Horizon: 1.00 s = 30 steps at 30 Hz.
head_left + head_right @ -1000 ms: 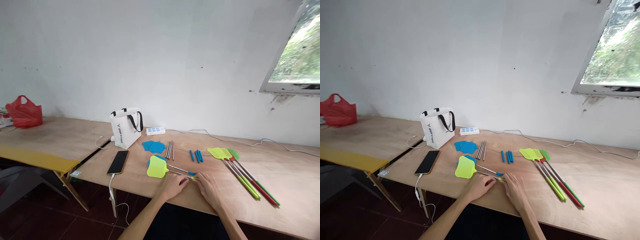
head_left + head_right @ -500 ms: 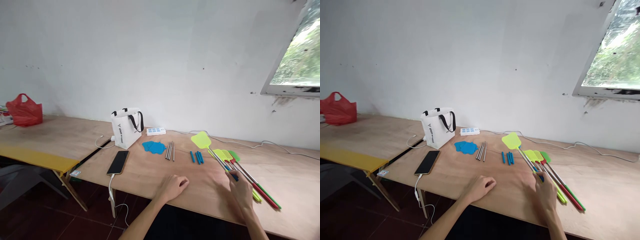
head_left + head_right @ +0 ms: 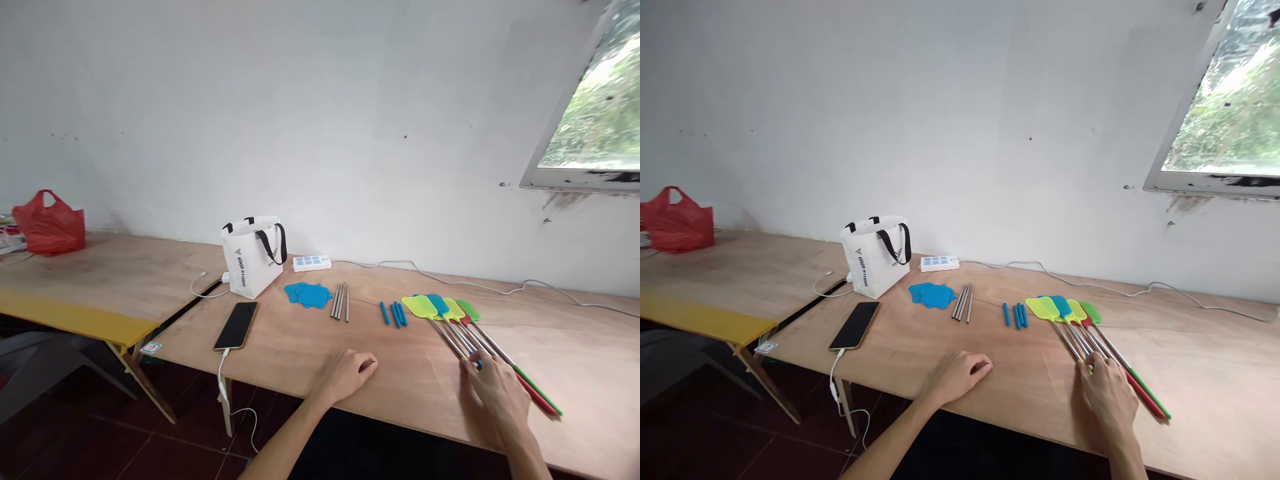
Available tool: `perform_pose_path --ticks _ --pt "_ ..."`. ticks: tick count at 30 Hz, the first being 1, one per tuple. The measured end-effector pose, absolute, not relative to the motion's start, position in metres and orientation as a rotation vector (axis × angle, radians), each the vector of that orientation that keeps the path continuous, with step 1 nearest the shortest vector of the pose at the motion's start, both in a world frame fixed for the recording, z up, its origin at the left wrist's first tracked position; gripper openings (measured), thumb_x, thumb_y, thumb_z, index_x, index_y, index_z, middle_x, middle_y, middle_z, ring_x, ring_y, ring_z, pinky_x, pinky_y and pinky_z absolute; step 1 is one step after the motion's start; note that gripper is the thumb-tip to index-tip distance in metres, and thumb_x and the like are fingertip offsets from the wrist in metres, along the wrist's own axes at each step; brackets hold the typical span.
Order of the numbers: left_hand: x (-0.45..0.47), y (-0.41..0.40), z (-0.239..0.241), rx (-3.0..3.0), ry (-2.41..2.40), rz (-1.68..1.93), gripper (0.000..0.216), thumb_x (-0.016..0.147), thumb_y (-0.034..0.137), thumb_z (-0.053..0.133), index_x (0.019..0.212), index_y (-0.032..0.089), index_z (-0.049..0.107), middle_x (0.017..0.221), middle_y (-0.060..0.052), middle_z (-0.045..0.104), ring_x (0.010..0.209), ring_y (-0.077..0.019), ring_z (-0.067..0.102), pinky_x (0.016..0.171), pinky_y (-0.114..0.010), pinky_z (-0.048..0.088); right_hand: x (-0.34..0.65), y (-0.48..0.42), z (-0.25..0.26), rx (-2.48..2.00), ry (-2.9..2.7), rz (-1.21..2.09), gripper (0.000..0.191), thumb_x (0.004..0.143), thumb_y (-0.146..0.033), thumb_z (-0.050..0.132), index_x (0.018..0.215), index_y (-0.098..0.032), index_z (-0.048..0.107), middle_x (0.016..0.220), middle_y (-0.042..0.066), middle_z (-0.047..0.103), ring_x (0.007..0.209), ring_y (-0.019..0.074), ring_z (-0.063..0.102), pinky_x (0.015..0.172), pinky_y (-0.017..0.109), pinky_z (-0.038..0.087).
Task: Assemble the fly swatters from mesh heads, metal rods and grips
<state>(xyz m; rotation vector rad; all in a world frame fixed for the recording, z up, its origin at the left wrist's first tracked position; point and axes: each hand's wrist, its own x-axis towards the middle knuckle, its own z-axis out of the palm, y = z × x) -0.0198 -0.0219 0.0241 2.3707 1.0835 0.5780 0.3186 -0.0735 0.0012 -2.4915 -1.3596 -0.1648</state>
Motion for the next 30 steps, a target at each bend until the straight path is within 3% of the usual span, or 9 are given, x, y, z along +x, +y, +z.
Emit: perform_pose_path --ticks 4,15,21,24,30 --pt "-0.02 -0.021 0.023 2.37 1.061 0.588 0.035 0.102 0.044 0.043 0.104 0.029 0.074 0.096 -0.001 0.077 0.085 -0.0201 0.069 0.066 -0.026 0.043 0.315 -0.067 -0.009 -2.505 -1.367 -0.345 0.049 0.099 -0.046 0.026 0.124 -0.022 0.06 0.112 0.016 0.063 0.109 0.0338 0.06 0.082 0.046 0.046" --pt "-0.018 -0.019 0.019 2.37 1.06 0.584 0.033 0.102 0.044 0.044 0.104 0.03 0.074 0.098 0.0 0.077 0.086 -0.02 0.069 0.069 -0.026 0.044 0.318 -0.066 -0.01 -2.515 -1.282 -0.361 0.043 0.096 -0.052 0.035 0.1 -0.021 0.065 0.108 0.015 0.063 0.11 0.0346 0.057 0.088 0.052 0.042" --pt "-0.019 -0.021 0.024 2.38 1.062 0.566 0.033 0.101 0.044 0.044 0.104 0.029 0.074 0.098 -0.001 0.077 0.086 -0.0202 0.07 0.067 -0.026 0.044 0.309 -0.067 -0.009 -2.42 -1.317 -0.461 0.043 0.096 -0.046 0.036 0.113 -0.02 0.065 0.115 0.018 0.062 0.113 0.037 0.055 0.088 0.056 0.042" --pt "-0.018 -0.021 0.024 2.382 1.073 0.574 0.032 0.101 0.044 0.045 0.103 0.029 0.074 0.098 -0.001 0.077 0.086 -0.0205 0.07 0.067 -0.026 0.044 0.305 -0.065 -0.007 -2.211 -1.42 -0.421 0.04 0.094 -0.044 0.037 0.111 -0.022 0.066 0.117 0.016 0.063 0.113 0.0353 0.057 0.088 0.052 0.045" --pt "-0.018 -0.021 0.022 2.385 1.052 0.592 0.029 0.101 0.041 0.048 0.103 0.028 0.074 0.093 0.0 0.077 0.084 -0.0198 0.07 0.067 -0.026 0.044 0.286 -0.05 -0.01 -1.782 -1.739 0.042 0.035 0.096 -0.047 0.04 0.1 -0.026 0.066 0.114 0.007 0.068 0.1 0.0233 0.065 0.086 0.035 0.05"
